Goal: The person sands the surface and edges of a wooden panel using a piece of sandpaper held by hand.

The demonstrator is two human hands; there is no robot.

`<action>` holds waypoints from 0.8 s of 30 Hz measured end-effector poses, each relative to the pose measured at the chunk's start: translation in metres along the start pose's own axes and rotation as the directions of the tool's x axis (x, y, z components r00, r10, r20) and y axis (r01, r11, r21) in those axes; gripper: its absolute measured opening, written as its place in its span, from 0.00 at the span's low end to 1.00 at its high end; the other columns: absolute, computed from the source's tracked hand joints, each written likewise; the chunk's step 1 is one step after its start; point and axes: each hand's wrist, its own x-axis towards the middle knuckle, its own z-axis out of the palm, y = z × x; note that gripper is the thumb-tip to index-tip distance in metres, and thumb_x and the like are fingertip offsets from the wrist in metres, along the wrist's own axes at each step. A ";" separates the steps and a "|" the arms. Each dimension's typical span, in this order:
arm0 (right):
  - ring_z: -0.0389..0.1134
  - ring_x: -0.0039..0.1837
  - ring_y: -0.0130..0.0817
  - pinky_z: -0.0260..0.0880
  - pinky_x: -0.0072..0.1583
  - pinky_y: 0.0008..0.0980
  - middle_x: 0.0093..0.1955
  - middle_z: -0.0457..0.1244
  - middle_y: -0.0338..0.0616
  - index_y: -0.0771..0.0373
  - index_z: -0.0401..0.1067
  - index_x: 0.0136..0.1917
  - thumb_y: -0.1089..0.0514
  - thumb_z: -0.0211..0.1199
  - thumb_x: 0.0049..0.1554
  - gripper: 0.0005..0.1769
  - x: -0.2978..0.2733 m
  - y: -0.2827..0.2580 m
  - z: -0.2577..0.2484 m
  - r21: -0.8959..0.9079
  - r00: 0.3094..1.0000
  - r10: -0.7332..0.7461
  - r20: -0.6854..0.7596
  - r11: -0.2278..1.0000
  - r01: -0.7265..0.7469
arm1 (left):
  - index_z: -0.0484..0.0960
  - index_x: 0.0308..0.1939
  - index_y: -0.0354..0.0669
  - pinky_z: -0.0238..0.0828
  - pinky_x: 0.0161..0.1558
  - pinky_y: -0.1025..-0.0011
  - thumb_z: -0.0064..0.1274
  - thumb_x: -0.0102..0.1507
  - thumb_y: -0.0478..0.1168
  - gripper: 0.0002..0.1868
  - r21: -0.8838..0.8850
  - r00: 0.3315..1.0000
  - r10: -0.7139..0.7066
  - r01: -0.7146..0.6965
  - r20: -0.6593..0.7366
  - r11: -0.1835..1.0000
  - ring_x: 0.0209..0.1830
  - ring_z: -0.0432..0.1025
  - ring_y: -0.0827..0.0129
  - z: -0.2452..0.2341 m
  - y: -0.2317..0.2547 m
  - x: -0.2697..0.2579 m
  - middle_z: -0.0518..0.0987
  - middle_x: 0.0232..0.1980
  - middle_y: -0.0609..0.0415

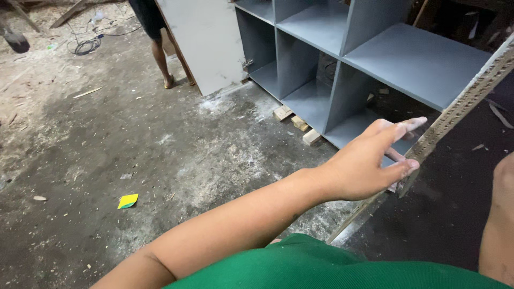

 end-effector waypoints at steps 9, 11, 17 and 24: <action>0.61 0.69 0.39 0.64 0.70 0.35 0.69 0.59 0.51 0.69 0.62 0.75 0.70 0.45 0.71 0.20 -0.001 0.003 -0.006 -0.011 1.000 0.009 -0.004 1.000 -0.009 | 0.56 0.80 0.46 0.74 0.55 0.69 0.53 0.67 0.42 0.38 0.017 0.999 0.032 -0.032 0.024 0.999 0.54 0.77 0.63 0.002 -0.007 0.006 0.67 0.62 0.42; 0.61 0.69 0.39 0.63 0.70 0.35 0.69 0.59 0.51 0.70 0.62 0.75 0.69 0.45 0.71 0.20 -0.001 0.005 -0.009 -0.013 1.000 0.009 -0.008 1.000 -0.009 | 0.57 0.80 0.46 0.74 0.54 0.69 0.53 0.67 0.42 0.38 0.021 0.999 0.022 -0.023 0.036 1.000 0.53 0.77 0.63 0.003 -0.009 0.007 0.67 0.62 0.42; 0.61 0.70 0.41 0.63 0.71 0.36 0.71 0.58 0.53 0.70 0.61 0.76 0.68 0.44 0.72 0.21 0.005 0.009 -0.012 -0.026 1.000 0.012 -0.012 1.000 -0.012 | 0.59 0.79 0.46 0.77 0.55 0.68 0.54 0.68 0.44 0.37 0.035 0.998 0.048 -0.050 0.035 0.998 0.54 0.77 0.62 0.002 -0.014 0.016 0.68 0.60 0.43; 0.60 0.72 0.42 0.63 0.72 0.36 0.72 0.57 0.54 0.71 0.60 0.77 0.67 0.44 0.72 0.21 0.008 0.005 -0.008 -0.018 1.000 0.005 -0.026 1.000 -0.005 | 0.65 0.76 0.47 0.78 0.53 0.70 0.53 0.68 0.43 0.32 0.002 0.998 0.060 -0.060 -0.020 0.998 0.51 0.79 0.66 0.004 -0.019 0.023 0.70 0.59 0.45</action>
